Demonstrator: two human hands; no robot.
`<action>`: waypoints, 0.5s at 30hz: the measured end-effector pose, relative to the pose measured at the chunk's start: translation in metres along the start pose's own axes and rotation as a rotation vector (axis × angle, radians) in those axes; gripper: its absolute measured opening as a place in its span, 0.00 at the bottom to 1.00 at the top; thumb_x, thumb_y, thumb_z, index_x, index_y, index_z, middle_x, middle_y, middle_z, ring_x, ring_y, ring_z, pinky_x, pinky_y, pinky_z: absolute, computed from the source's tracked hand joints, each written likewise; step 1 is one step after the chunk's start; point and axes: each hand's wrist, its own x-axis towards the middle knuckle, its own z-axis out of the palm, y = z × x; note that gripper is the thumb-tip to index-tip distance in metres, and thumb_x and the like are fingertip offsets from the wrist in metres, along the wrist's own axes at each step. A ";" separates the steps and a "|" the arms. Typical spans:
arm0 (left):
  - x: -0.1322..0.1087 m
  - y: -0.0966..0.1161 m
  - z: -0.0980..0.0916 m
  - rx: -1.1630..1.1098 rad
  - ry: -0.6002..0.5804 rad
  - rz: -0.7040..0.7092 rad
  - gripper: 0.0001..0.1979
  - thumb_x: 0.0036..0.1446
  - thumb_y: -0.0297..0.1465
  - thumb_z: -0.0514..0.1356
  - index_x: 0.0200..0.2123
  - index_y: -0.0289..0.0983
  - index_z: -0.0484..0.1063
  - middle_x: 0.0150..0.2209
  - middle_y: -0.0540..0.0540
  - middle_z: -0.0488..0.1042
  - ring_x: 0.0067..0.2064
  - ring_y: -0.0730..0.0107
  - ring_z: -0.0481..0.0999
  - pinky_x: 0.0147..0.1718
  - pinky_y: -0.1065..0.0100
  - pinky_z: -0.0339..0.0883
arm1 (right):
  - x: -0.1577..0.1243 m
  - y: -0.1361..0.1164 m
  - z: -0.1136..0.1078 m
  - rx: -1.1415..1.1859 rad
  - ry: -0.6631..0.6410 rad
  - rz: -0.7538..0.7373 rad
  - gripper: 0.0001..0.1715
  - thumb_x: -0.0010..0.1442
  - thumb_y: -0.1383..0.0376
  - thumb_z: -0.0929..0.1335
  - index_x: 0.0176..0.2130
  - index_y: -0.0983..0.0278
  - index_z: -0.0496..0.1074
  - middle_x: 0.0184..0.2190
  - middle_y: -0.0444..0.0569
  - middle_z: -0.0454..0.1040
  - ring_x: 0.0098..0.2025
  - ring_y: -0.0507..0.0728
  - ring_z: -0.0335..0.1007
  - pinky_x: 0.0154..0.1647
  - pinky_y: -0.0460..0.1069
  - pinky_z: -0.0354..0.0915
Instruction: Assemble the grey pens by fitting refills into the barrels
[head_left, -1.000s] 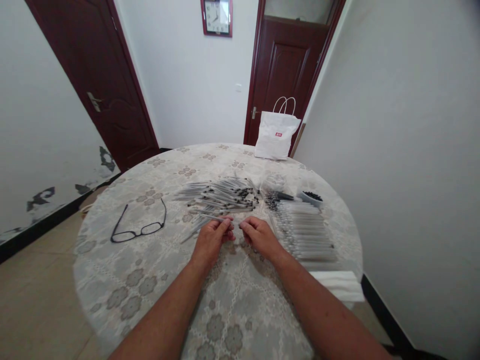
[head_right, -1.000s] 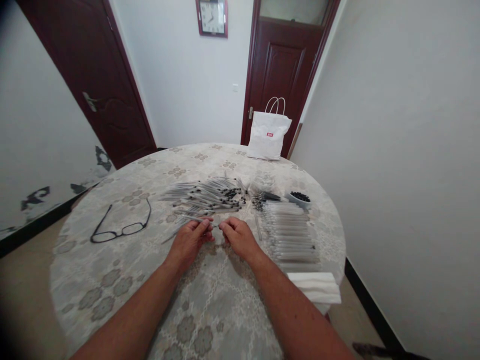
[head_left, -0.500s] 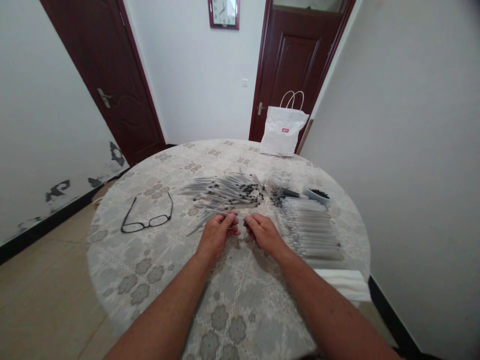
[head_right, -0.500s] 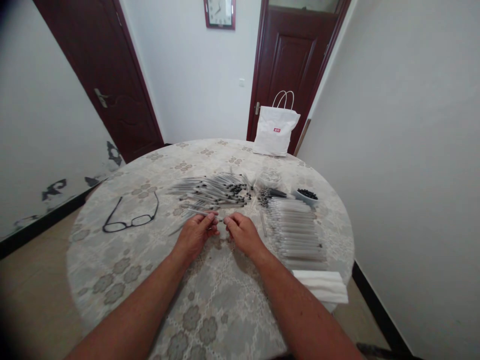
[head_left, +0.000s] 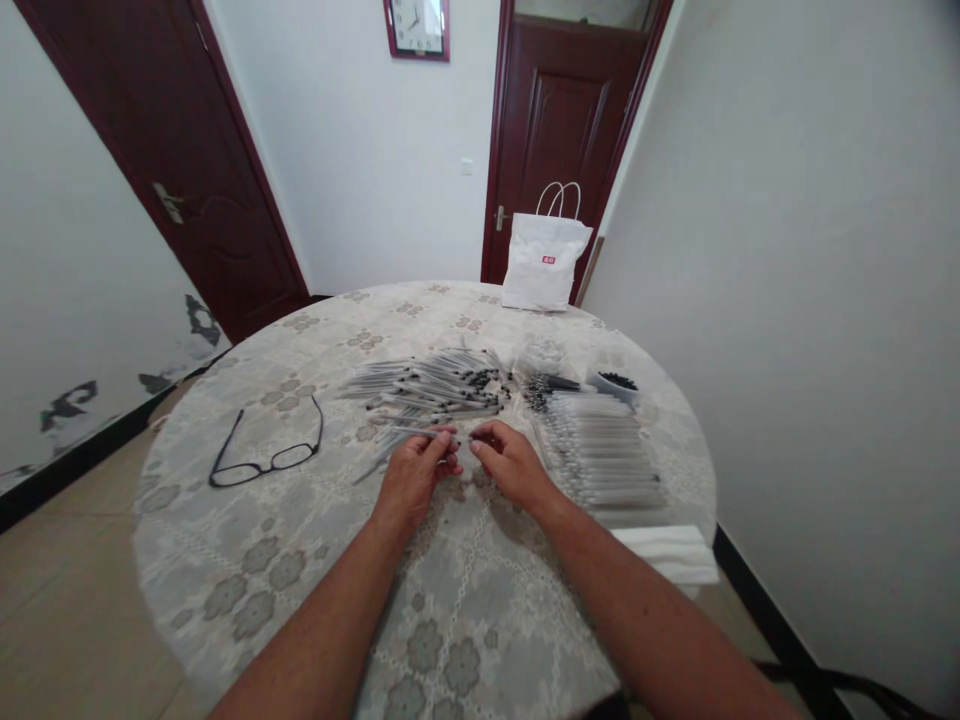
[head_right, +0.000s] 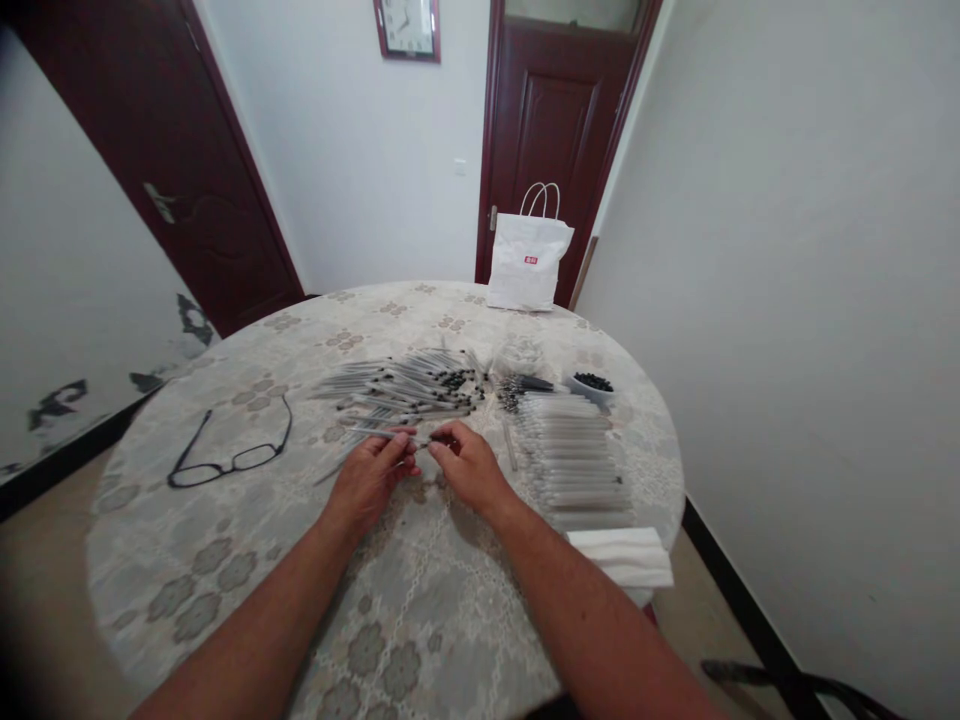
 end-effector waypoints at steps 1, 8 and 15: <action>0.000 0.000 0.000 -0.003 0.003 0.000 0.23 0.52 0.44 0.71 0.43 0.32 0.78 0.34 0.46 0.76 0.32 0.70 0.76 0.30 0.69 0.75 | 0.000 -0.001 0.000 0.018 0.008 -0.006 0.17 0.62 0.53 0.70 0.46 0.62 0.74 0.31 0.43 0.74 0.26 0.51 0.66 0.27 0.46 0.61; -0.001 -0.001 0.001 0.005 -0.011 -0.009 0.23 0.52 0.43 0.71 0.44 0.32 0.78 0.32 0.47 0.75 0.32 0.70 0.75 0.30 0.69 0.75 | -0.001 -0.002 -0.001 -0.010 -0.053 0.045 0.25 0.69 0.49 0.61 0.32 0.64 0.73 0.23 0.43 0.70 0.21 0.50 0.63 0.24 0.45 0.59; -0.003 0.003 0.003 -0.015 0.019 -0.002 0.24 0.50 0.43 0.72 0.43 0.32 0.77 0.31 0.47 0.75 0.31 0.70 0.75 0.29 0.68 0.75 | -0.002 0.003 -0.002 0.123 0.003 0.016 0.23 0.65 0.51 0.67 0.54 0.61 0.70 0.38 0.46 0.75 0.24 0.49 0.66 0.24 0.45 0.61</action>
